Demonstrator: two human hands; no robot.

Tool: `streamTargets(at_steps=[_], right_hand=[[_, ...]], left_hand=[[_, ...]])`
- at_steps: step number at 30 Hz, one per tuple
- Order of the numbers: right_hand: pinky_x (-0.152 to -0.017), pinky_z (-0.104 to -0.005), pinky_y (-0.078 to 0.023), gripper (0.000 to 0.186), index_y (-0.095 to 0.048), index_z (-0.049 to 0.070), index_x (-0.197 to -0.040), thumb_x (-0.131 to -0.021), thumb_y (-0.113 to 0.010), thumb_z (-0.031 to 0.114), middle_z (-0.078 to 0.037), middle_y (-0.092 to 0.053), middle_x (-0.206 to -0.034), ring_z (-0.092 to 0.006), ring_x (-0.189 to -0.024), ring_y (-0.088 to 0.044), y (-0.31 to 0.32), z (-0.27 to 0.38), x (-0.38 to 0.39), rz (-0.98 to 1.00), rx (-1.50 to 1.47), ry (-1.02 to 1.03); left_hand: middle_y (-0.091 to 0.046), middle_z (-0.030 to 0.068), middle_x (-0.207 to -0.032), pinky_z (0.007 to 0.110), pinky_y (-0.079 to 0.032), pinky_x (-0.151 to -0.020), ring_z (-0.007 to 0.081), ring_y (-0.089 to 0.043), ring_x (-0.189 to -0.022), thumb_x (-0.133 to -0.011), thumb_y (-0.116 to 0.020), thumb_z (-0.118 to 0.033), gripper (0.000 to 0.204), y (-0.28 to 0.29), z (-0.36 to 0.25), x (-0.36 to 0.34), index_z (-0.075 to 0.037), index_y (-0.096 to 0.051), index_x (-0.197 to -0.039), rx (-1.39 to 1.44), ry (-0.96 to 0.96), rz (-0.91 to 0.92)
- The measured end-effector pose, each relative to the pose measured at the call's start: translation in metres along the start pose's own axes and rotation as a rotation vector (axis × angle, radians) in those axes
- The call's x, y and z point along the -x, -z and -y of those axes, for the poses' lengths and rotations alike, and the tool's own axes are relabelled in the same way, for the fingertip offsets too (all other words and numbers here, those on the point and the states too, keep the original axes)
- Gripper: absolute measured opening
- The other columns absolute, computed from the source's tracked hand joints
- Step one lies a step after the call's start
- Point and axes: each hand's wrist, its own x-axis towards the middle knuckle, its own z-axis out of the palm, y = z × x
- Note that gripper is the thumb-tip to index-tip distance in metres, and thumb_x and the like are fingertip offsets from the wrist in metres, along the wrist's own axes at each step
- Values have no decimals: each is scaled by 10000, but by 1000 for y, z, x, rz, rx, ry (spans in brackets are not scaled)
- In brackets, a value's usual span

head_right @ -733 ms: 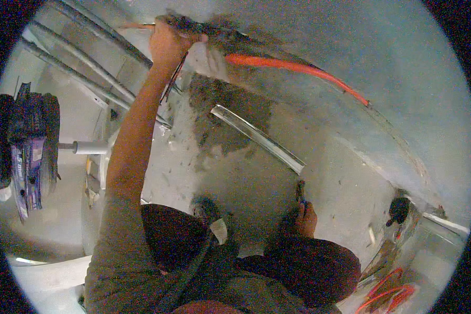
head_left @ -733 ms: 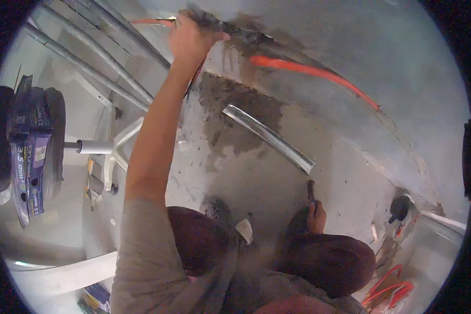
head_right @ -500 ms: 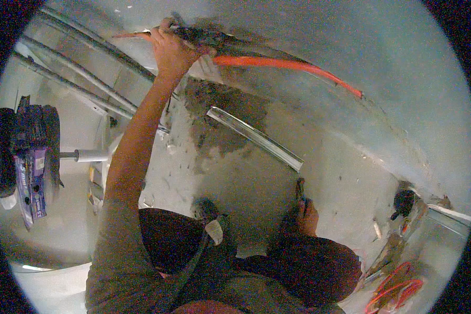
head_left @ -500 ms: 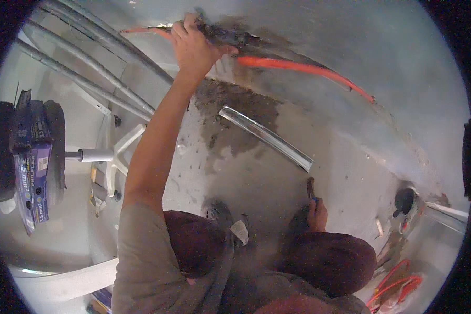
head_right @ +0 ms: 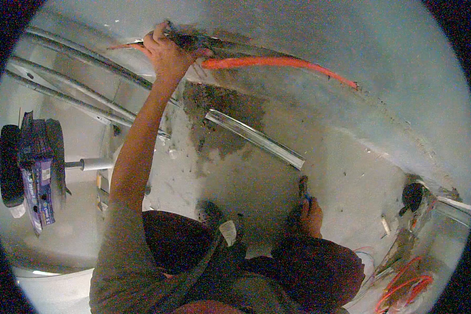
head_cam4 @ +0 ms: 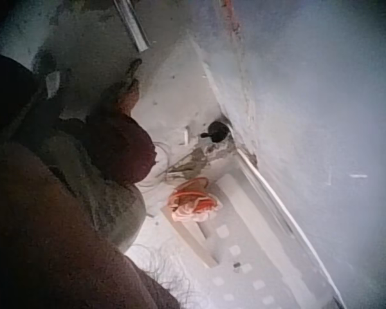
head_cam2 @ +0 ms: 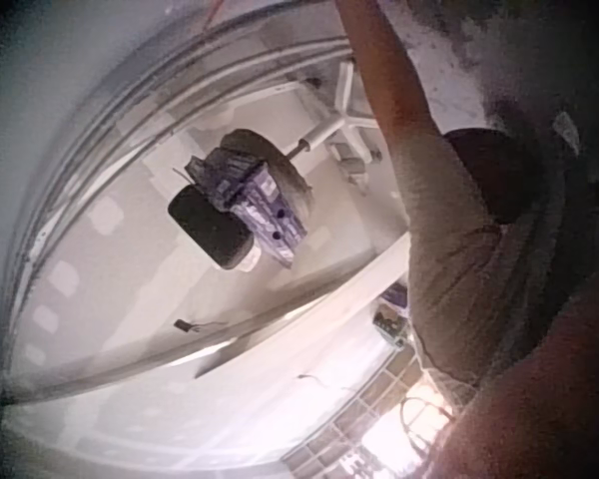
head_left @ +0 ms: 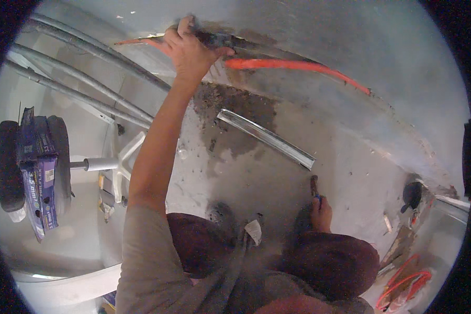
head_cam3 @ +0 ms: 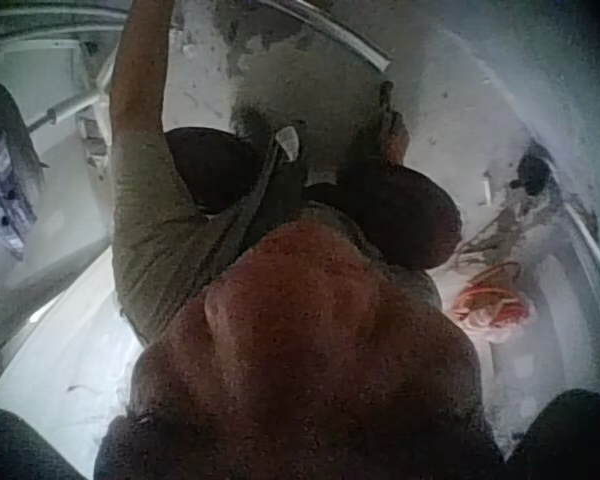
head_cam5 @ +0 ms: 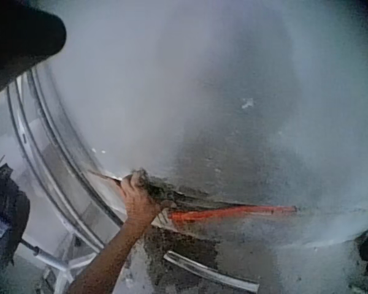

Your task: The person is using a hammer to clear out debris around a hole in the drywall where wires are protruding and then preparing the area.

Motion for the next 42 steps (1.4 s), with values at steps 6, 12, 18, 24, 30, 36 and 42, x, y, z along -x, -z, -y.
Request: streamTargets(at_steps=[6, 12, 18, 24, 30, 36, 42], right_hand=[[-686, -552, -466, 307, -598, 15, -1082, -1053, -497, 303, -260, -661, -834, -484, -790, -632, 8, 12, 0, -25, -36, 44], [-682, -556, -469, 317, -598, 19, -1091, -1056, -487, 314, -254, -667, -828, -488, -784, -633, 9, 11, 1, 5, -28, 14], [-671, -556, -470, 317, -596, 11, -1107, -1052, -490, 305, -234, -668, -807, -480, -773, -639, 9, 13, -3, 22, -74, -10], [-705, -558, -473, 333, -596, -9, -1141, -1049, -495, 295, -261, -680, -853, -485, -812, -646, 9, 16, 2, 15, -16, -26], [-752, -560, -471, 362, -600, -25, -1165, -1047, -498, 302, -282, -681, -903, -490, -869, -640, 9, 14, -1, 32, -65, -54], [-754, -555, -484, 378, -617, 8, -1184, -1045, -489, 336, -275, -687, -948, -491, -870, -646, 27, 27, -8, 95, -102, -134], [-794, -553, -504, 389, -606, 24, -1205, -1031, -513, 360, -274, -688, -969, -494, -919, -662, 39, 35, -15, 182, -225, -236]], left_hand=[[-422, 230, -1269, 727, -93, -1127, 410, -391, -1263, -369, -961, -632, 1327, -1, 3, 5, -135, -355, -1440, -54, -24, 115], [-415, 233, -1267, 584, -247, -1061, 387, -388, -1202, -393, -913, -706, 1326, -6, 7, 5, -146, -328, -1443, 9, -55, 61], [-465, 141, -1316, 577, -291, -1085, 390, -389, -1211, -442, -920, -681, 1218, -2, 4, 3, 26, -498, -1340, 116, -45, -30], [-393, 229, -1299, 538, -326, -1035, 389, -361, -1195, -448, -910, -703, 1307, -6, 7, 3, -34, -367, -1431, 38, -148, 67], [-427, 182, -1328, 493, -304, -1080, 390, -378, -1198, -453, -954, -638, 1221, -2, 4, 2, 83, -495, -1324, 117, -53, 85], [-410, 255, -1323, 539, -337, -1070, 413, -368, -1235, -537, -979, -534, 1213, -4, 17, -1, 81, -389, -1401, 196, -105, 117], [-331, 202, -1343, 434, -404, -1040, 308, -436, -1175, -594, -1024, -274, 1218, 3, 9, -2, 55, -187, -1415, 311, -38, 161]])
